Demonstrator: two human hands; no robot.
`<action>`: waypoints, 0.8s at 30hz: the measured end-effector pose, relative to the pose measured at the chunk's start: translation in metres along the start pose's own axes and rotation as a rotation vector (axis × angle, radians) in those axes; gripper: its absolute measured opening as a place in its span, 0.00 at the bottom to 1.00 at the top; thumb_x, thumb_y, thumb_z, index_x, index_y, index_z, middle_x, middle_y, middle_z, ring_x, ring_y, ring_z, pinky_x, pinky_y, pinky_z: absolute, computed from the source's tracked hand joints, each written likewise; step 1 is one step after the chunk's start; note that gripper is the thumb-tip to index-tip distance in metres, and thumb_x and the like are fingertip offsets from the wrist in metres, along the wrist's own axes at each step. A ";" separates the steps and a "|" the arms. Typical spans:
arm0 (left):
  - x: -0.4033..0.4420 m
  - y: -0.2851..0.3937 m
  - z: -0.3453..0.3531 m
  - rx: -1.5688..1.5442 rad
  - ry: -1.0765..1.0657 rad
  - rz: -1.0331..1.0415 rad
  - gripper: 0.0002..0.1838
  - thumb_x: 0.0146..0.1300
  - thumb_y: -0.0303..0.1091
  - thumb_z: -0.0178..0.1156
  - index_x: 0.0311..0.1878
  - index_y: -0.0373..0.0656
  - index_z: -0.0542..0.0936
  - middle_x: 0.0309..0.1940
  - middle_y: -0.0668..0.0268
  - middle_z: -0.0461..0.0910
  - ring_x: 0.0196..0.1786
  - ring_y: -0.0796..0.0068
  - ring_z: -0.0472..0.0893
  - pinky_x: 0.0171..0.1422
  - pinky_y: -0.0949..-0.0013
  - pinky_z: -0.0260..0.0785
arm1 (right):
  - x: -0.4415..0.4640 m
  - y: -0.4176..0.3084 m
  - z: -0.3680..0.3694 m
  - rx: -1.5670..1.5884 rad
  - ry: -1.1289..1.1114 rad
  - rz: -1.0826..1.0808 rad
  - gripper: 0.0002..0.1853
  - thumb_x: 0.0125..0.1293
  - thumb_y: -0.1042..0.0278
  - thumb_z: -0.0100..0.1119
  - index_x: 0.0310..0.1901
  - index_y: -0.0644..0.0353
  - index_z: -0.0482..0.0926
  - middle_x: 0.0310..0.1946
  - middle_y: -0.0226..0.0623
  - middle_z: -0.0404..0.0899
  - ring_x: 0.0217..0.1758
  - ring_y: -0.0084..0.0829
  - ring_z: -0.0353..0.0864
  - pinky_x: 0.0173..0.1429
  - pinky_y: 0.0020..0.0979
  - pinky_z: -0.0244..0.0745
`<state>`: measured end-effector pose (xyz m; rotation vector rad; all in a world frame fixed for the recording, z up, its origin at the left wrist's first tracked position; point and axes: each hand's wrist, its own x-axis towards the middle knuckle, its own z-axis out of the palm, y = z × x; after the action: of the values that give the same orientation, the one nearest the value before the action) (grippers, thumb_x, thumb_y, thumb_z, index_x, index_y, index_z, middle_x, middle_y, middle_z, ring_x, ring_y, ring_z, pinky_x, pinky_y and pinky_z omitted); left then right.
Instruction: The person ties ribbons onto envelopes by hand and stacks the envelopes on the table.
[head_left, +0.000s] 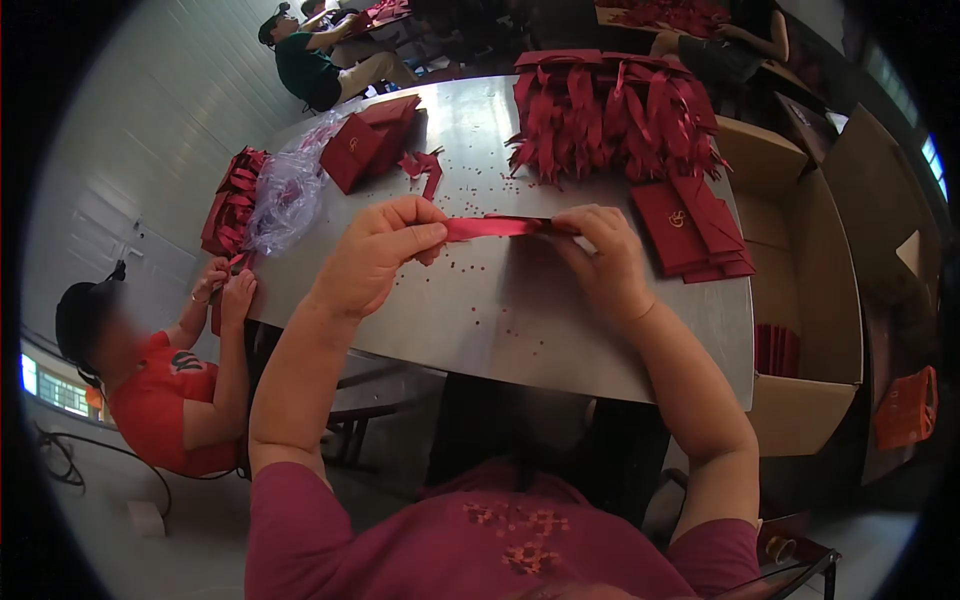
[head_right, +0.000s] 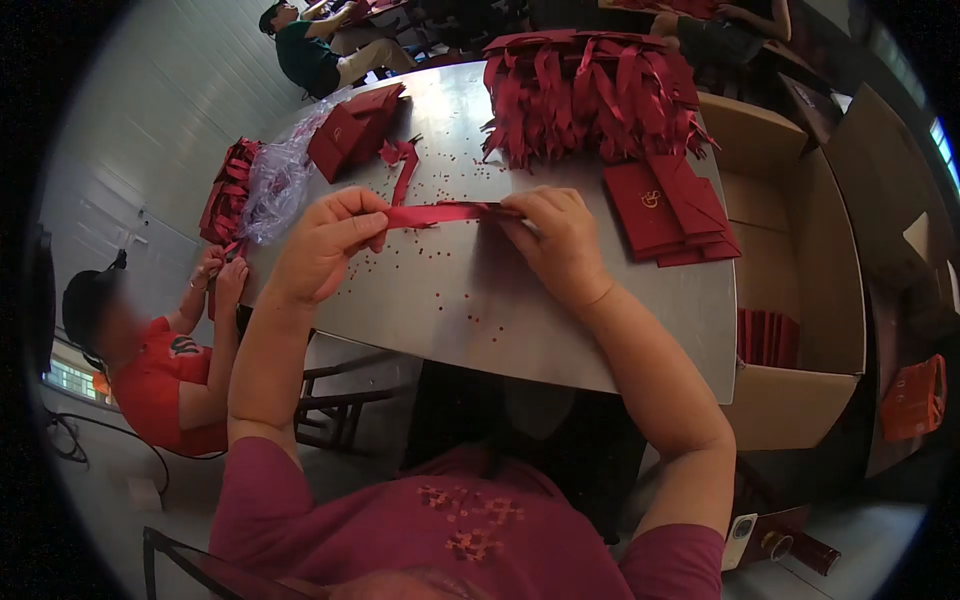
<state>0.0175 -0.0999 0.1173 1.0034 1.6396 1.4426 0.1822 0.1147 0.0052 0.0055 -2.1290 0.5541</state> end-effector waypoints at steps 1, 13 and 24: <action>0.001 0.007 0.001 -0.067 0.024 0.007 0.05 0.67 0.27 0.59 0.42 0.38 0.80 0.32 0.71 0.79 0.36 0.82 0.76 0.42 0.78 0.68 | 0.004 0.001 -0.007 0.086 0.072 0.133 0.21 0.50 0.74 0.72 0.49 0.55 0.80 0.39 0.36 0.82 0.45 0.38 0.80 0.52 0.35 0.73; 0.023 -0.086 -0.001 1.143 0.439 0.440 0.08 0.62 0.29 0.59 0.43 0.38 0.81 0.33 0.62 0.82 0.34 0.61 0.81 0.41 0.63 0.72 | 0.020 0.033 -0.017 0.154 -0.257 0.520 0.14 0.63 0.66 0.63 0.48 0.62 0.80 0.48 0.44 0.79 0.48 0.47 0.80 0.53 0.41 0.75; 0.042 -0.103 0.107 0.878 0.183 -0.043 0.10 0.62 0.37 0.58 0.37 0.39 0.81 0.37 0.51 0.82 0.42 0.47 0.81 0.48 0.48 0.73 | -0.025 0.030 0.036 -0.335 -0.319 0.202 0.11 0.66 0.74 0.53 0.48 0.59 0.81 0.50 0.41 0.78 0.55 0.45 0.76 0.58 0.43 0.69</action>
<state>0.0859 -0.0234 0.0016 1.2921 2.4935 0.7656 0.1629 0.1230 -0.0434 -0.3314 -2.5302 0.3195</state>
